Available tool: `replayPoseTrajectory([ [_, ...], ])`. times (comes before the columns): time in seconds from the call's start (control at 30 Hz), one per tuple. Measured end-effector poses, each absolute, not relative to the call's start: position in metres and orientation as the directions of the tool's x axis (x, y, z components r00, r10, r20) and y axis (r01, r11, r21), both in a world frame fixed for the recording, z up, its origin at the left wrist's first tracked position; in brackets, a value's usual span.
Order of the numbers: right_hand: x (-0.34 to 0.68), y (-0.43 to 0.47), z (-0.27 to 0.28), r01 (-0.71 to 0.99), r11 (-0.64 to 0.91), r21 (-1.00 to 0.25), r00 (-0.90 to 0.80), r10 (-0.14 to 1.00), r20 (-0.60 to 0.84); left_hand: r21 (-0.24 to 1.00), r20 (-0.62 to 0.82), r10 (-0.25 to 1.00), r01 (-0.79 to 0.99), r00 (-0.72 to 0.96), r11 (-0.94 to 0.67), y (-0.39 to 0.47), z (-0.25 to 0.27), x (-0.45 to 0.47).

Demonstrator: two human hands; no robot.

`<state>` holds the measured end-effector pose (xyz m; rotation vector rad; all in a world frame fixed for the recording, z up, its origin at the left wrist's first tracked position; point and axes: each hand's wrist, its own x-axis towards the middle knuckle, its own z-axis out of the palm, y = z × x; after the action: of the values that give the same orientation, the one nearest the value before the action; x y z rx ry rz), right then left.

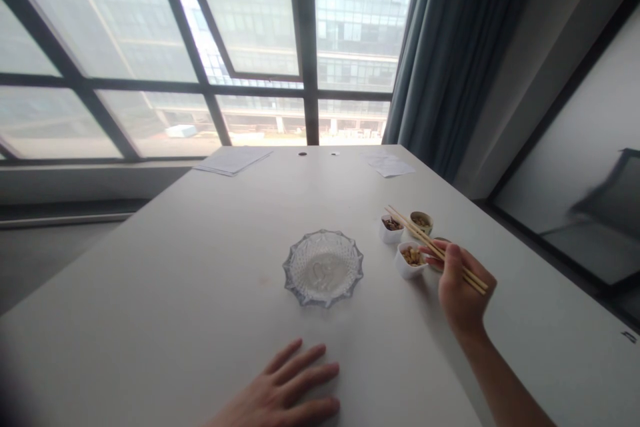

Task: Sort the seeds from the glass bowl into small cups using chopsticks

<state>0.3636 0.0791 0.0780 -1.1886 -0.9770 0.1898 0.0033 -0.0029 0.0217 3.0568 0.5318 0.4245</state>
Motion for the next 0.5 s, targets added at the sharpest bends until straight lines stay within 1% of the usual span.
replayPoseTrajectory([
  [0.13, 0.365, 0.079, 0.079, 0.367, 0.412, -0.834, 0.617, 0.563, 0.549, 0.031, 0.294, 0.326, 0.332, 0.898, -0.943, -0.003, 0.02, 0.003],
  [0.2, 0.365, 0.08, 0.077, 0.36, 0.398, -0.844, 0.612, 0.582, 0.536, 0.034, 0.285, 0.329, 0.333, 0.9, -0.942, -0.003, 0.018, 0.003],
  [0.37, 0.364, 0.085, 0.068, 0.332, 0.33, -0.884, 0.577, 0.67, 0.467, 0.056, 0.261, 0.35, 0.348, 0.9, -0.936, -0.004, 0.019, 0.003],
  [0.5, 0.366, 0.086, 0.067, 0.33, 0.332, -0.884, 0.575, 0.672, 0.467, 0.073, 0.275, 0.347, 0.34, 0.897, -0.937, -0.004, 0.021, 0.003],
])
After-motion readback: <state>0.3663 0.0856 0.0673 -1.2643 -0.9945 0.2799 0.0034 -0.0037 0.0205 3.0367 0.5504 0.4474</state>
